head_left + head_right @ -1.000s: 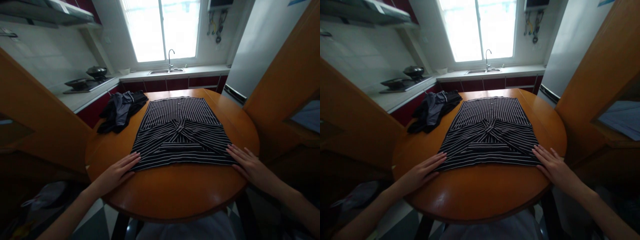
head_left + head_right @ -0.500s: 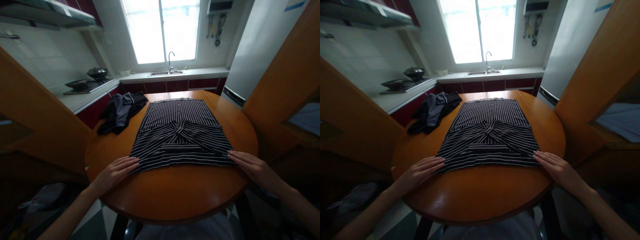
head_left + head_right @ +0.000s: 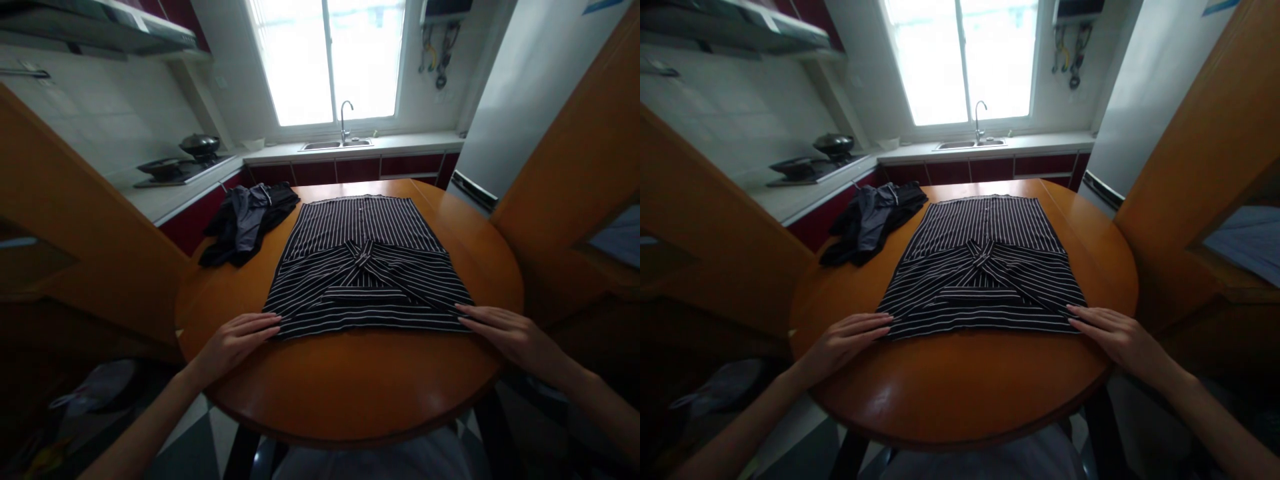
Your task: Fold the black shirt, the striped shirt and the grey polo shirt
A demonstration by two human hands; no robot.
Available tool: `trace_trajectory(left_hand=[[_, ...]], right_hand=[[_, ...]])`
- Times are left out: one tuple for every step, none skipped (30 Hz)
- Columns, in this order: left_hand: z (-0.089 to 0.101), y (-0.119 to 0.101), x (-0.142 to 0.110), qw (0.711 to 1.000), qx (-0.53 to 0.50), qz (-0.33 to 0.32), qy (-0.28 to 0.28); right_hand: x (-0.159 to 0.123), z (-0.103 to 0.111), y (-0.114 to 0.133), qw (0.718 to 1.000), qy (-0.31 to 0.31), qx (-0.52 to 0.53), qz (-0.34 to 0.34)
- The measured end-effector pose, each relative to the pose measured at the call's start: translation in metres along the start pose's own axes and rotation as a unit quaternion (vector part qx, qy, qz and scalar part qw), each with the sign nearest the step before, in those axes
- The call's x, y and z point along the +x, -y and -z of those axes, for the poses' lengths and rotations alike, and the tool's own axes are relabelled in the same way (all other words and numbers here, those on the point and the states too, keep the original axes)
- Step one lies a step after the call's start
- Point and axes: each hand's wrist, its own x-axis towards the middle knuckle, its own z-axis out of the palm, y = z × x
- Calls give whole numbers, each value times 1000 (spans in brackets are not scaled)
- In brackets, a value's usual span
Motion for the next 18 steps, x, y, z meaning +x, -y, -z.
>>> trace_trajectory(left_hand=[[-1, 1, -1, 1000, -10, 5, -1], [-2, 2, -1, 1000, -20, 10, -2], [-3, 2, -2, 999, -32, 16, -4], [-4, 3, -2, 999, -46, 23, -10], [-4, 3, -2, 997, -61, 33, -17], [-4, 4, -2, 996, -77, 44, -26], [-3, 4, -1, 993, -92, 58, -35], [-1, 3, 1, 991, -106, 74, -40], [1, 3, 4, 988, -117, 91, -44], [4, 3, 7, 985, -124, 111, -49], [8, 2, 12, 982, -128, 130, -51], [12, 2, 16, 979, -131, 149, -54], [17, 2, 22, 975, -134, 168, -56], [22, 2, 27, 971, -138, 184, -62], [26, 4, 32, 968, -142, 197, -69], [31, 6, 37, 964, -148, 208, -75], [35, 10, 42, 960, -154, 217, -82], [38, 15, 48, 957, -159, 227, -91]], right_hand=[[0, -1, -1, 1000, -9, 8, -6], [0, -1, -1, 1000, -17, 17, -14], [0, -1, 0, 999, -25, 27, -21], [1, -1, 0, 998, -32, 38, -29], [2, 0, 1, 997, -41, 50, -37], [4, 0, 1, 996, -49, 61, -42], [5, 1, 1, 995, -57, 72, -48], [8, 3, 0, 993, -67, 83, -55], [10, 4, -1, 991, -79, 94, -61], [13, 5, -2, 988, -92, 104, -70], [17, 7, -4, 985, -102, 113, -80], [21, 10, -7, 982, -113, 122, -90], [26, 12, -9, 979, -121, 130, -99], [31, 15, -11, 976, -129, 138, -107], [37, 19, -13, 973, -135, 146, -114], [44, 22, -14, 970, -143, 156, -120], [51, 26, -16, 967, -152, 164, -124], [58, 30, -18, 963, -163, 170, -130]])
